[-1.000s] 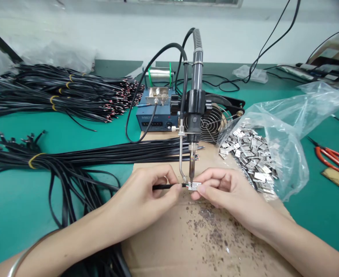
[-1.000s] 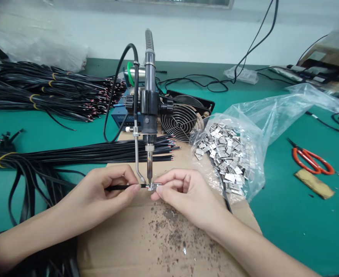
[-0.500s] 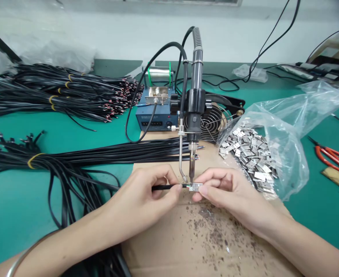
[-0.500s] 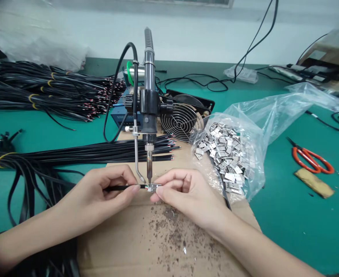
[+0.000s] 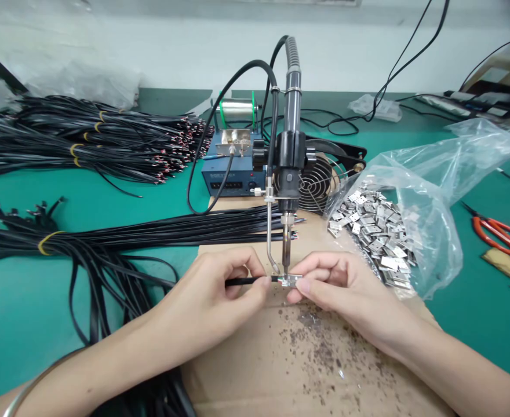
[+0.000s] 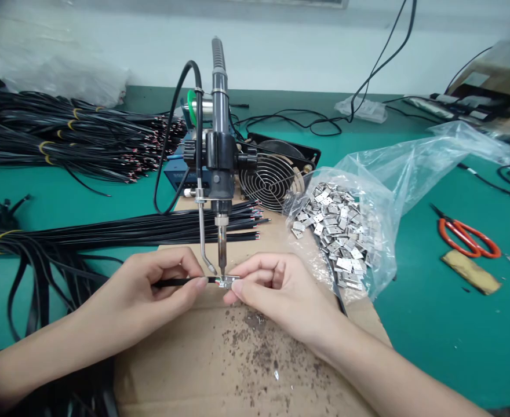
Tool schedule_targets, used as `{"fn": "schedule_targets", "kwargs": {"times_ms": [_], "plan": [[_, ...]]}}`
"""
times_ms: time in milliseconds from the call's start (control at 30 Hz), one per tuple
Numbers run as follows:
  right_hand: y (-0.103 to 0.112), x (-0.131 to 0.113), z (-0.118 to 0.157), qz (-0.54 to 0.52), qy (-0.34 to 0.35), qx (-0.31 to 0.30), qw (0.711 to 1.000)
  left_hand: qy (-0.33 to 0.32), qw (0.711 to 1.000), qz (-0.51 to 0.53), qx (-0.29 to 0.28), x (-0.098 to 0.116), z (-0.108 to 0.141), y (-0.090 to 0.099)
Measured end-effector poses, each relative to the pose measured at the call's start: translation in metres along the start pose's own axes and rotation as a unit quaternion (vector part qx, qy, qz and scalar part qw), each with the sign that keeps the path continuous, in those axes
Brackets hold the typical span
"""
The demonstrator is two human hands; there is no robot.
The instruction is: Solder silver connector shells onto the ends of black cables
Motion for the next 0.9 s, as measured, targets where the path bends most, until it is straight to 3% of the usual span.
{"fn": "schedule_targets", "kwargs": {"times_ms": [233,900], "plan": [[0.0024,0.0023,-0.0031,0.041,0.021,0.006,0.999,0.000,1.000,-0.019,-0.015,-0.0008,-0.0009,-0.0018],[0.0005,0.0017,-0.0003,-0.001,0.000,-0.017,1.000,-0.008,0.999,-0.009,-0.031,-0.0003,0.0027,-0.0034]]}}
Point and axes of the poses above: each hand's wrist, its own z-axis away from the middle knuckle, its own y-axis out of the back of the hand, x = y × z, the point moved 7 cm from there along -z, towards the middle knuckle, and after that the axes turned 15 degrees about -z, right-handed, at the moved point
